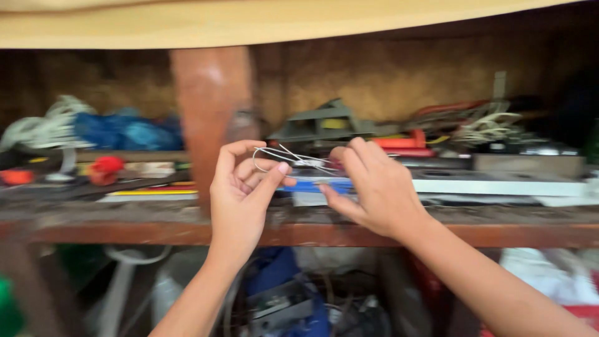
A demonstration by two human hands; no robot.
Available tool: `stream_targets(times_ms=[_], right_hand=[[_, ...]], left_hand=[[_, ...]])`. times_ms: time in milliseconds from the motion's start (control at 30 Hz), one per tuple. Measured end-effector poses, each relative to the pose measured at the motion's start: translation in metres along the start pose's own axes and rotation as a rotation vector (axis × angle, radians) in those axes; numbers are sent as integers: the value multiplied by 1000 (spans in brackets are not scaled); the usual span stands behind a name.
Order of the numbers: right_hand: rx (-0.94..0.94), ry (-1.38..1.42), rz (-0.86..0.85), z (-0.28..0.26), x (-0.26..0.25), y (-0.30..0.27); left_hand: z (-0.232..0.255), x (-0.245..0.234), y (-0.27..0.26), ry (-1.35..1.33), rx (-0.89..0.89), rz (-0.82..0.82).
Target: Organizing various wires, tools, and workbench items in a garage or workshop setting.
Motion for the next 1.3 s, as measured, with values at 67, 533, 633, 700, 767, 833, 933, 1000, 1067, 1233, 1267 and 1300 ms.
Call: stream_targets(times_ms=[67,533,633,700,767,833,933,1000,1067,1233,1267,1300], right_hand=[[26,-102,4,20,-17,-20],[367,-282,-42,124,-19,-102],[352,-226,-33,124,-18,-104],[329,-237,-110,119,-22,-101],[338,-259,-131,117,-22,-101],[346,-285,-153,115,-24,-98],[341,-299,-188,112,-21,-98],[373,-299,-233,116,-19,-99],[372,-291,-209,118,-17,-102],[327,-306,-132,124,-18,-106],[329,-296,-79,129,-18,-107],[330,-286,-26,135,-18,-109]], left_hand=[[-23,20,11,-36,-5,-14],[-90,136,32,525,-22,-69],[-95,138,28,822,86,-113],[-97,138,28,924,-10,-151],[-95,139,30,985,-29,-171],[-95,139,31,1043,-45,-190],[-100,137,29,1096,-109,-191],[-104,136,30,1098,-169,-181],[-103,135,29,1093,-176,-190],[-100,137,31,1074,-181,-160],[-99,138,31,1092,-178,-152],[-99,139,31,1110,-176,-144]])
Point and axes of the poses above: each hand's wrist, its own y-axis towards the middle knuckle, its own x-axis out of the palm, z = x × y, the point moved 1 cm from there along y, towards the middle knuckle, and after that the axes turned 15 degrees about -z, right-handed, at the moved point
